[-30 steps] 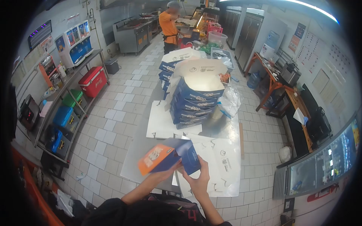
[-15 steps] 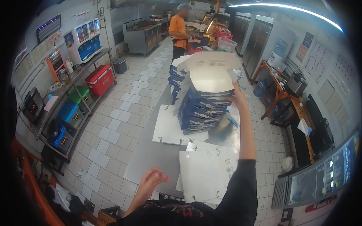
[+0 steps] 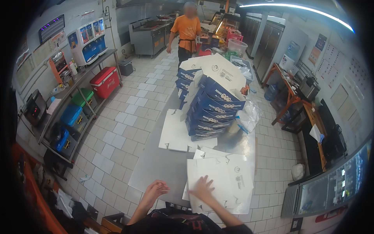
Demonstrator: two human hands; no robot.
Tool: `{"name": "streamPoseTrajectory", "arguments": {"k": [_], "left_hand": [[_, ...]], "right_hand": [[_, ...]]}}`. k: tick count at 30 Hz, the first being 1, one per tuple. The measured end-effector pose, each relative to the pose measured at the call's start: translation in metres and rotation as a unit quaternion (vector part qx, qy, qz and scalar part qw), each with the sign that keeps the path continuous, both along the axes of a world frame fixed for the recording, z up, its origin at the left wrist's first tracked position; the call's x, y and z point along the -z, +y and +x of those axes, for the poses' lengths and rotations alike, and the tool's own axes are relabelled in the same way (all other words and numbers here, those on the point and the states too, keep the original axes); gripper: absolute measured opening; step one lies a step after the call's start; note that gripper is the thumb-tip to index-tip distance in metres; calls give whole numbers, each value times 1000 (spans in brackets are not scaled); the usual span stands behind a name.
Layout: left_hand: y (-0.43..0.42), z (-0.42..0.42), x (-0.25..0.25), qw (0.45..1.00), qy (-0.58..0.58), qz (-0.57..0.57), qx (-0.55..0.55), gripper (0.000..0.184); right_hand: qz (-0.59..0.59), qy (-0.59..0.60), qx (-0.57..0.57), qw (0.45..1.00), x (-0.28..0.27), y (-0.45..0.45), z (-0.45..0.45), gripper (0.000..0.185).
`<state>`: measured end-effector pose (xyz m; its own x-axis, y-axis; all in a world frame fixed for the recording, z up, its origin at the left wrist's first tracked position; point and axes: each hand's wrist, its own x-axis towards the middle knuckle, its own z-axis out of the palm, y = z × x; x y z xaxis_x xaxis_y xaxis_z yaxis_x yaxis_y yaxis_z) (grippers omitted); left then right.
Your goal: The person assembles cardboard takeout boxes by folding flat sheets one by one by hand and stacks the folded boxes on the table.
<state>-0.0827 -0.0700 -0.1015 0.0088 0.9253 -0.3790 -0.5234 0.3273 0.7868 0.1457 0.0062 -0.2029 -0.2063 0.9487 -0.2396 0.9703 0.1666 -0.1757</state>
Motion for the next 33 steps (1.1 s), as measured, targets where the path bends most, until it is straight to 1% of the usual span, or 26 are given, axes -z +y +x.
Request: {"name": "streamPoseTrajectory", "arguments": {"k": [1, 2, 3, 4, 5, 7, 8, 9, 11, 12, 14, 15, 17, 18, 19, 21, 22, 24, 25, 27, 28, 29, 30, 31, 32, 33], "left_hand": [[4, 1, 1, 1000, 3, -3, 0, 21], [9, 4, 3, 999, 5, 8, 30, 20], [12, 8, 5, 998, 6, 15, 60, 20], [12, 11, 6, 998, 8, 5, 61, 20], [14, 13, 5, 996, 29, 16, 81, 21], [21, 16, 7, 992, 53, 23, 111, 21], [22, 19, 12, 991, 55, 24, 123, 22], [23, 22, 15, 989, 56, 24, 136, 22], [26, 23, 16, 986, 63, 19, 155, 22], [26, 23, 17, 984, 70, 21, 165, 22], [29, 21, 16, 985, 64, 13, 158, 22], [29, 19, 17, 988, 64, 22, 141, 23], [31, 12, 24, 988, 70, 11, 138, 22], [34, 10, 26, 989, 79, 13, 126, 21], [37, 9, 27, 988, 77, 12, 132, 21], [41, 7, 29, 989, 69, -21, 130, 24], [44, 6, 35, 988, 68, -22, 135, 24], [53, 7, 51, 985, 31, -1, 168, 29], [57, 10, 52, 985, 30, 0, 171, 29], [66, 22, 51, 977, -95, -32, 188, 36], [71, 29, 45, 977, -96, -32, 189, 36], [75, 35, 35, 957, -212, -83, 179, 40], [77, 37, 29, 922, -323, -133, 165, 44], [77, 32, 91, 947, -286, -106, 104, 52], [81, 28, 103, 967, -193, -76, 149, 54], [83, 27, 98, 976, -99, -44, 191, 55]], "right_hand": [[-2, -32, 13, 999, -15, -20, -8, 97], [-4, -32, 12, 999, -11, -18, -5, 97], [-1, 24, 18, 1000, -5, -17, 0, 97], [-3, 82, 28, 996, 3, -23, 4, 98], [-14, 86, 33, 996, 10, -27, 9, 98], [-18, 137, 11, 990, 14, -24, 16, 98], [-50, 117, 17, 992, -14, -28, 9, 97], [-60, 118, 25, 991, -15, -31, 6, 97], [-41, 61, -15, 997, -9, -42, 3, 97], [-59, 62, -6, 996, -8, -45, 3, 97], [-78, 100, -12, 992, -7, -41, 10, 87], [-92, 99, -3, 991, -6, -41, 22, 87], [-91, 312, -70, 943, -8, -35, 47, 69], [-92, 327, -42, 940, -30, -35, 47, 54], [-92, 327, -36, 940, -33, -35, 49, 54], [-75, 385, -39, 919, -38, -37, 52, 42], [-75, 385, -34, 919, -42, -40, 52, 42], [-130, 432, 181, 874, -54, -45, 48, 28], [-128, 432, 183, 874, -70, -50, 42, 28], [116, 459, 215, 854, -103, -61, 30, 22], [154, 415, 130, 887, -103, -70, 33, 27], [154, 414, 131, 887, -108, -78, 36, 27], [104, 380, 13, 919, -118, -85, 37, 31], [53, 340, -104, 933, -123, -91, 37, 36], [27, 310, -144, 939, -121, -95, 40, 46], [27, 311, -143, 939, -119, -97, 43, 46]]}}
